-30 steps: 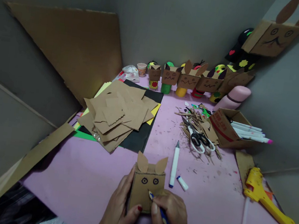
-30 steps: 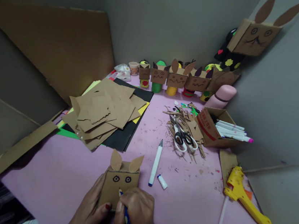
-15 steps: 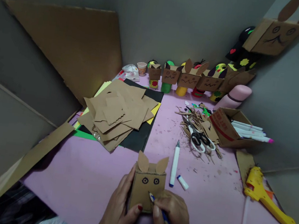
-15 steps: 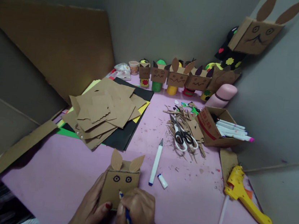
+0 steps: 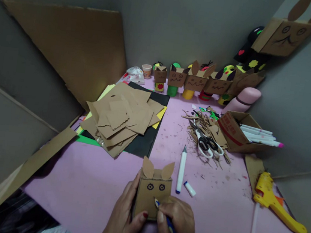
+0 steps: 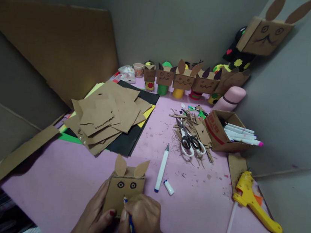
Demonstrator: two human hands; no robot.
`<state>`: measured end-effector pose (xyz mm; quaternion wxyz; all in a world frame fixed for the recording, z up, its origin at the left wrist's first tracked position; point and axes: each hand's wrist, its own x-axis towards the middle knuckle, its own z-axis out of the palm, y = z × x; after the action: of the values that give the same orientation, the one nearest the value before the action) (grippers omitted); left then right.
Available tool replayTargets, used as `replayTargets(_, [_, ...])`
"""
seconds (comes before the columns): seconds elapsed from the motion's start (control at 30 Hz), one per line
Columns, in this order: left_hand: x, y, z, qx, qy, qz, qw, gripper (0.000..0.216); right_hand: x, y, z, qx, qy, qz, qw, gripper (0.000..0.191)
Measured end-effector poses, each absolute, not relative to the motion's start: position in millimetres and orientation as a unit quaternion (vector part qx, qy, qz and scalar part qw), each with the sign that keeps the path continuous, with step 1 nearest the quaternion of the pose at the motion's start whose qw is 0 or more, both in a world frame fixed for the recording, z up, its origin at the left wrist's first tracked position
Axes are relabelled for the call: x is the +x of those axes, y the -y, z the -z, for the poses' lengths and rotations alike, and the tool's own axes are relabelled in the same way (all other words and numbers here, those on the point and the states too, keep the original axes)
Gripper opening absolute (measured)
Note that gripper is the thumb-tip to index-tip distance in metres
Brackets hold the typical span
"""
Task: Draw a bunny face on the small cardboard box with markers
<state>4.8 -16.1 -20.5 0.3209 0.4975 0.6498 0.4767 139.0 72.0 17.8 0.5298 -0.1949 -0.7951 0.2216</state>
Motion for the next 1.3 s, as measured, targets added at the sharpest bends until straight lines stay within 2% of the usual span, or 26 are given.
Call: replayTargets(1.3, [4.1,15.0,18.4,0.498,-0.657,-0.466,0.322,0.079,141.3,-79.9,-8.0,-0.112,0.802,-0.246,0.533,0.013])
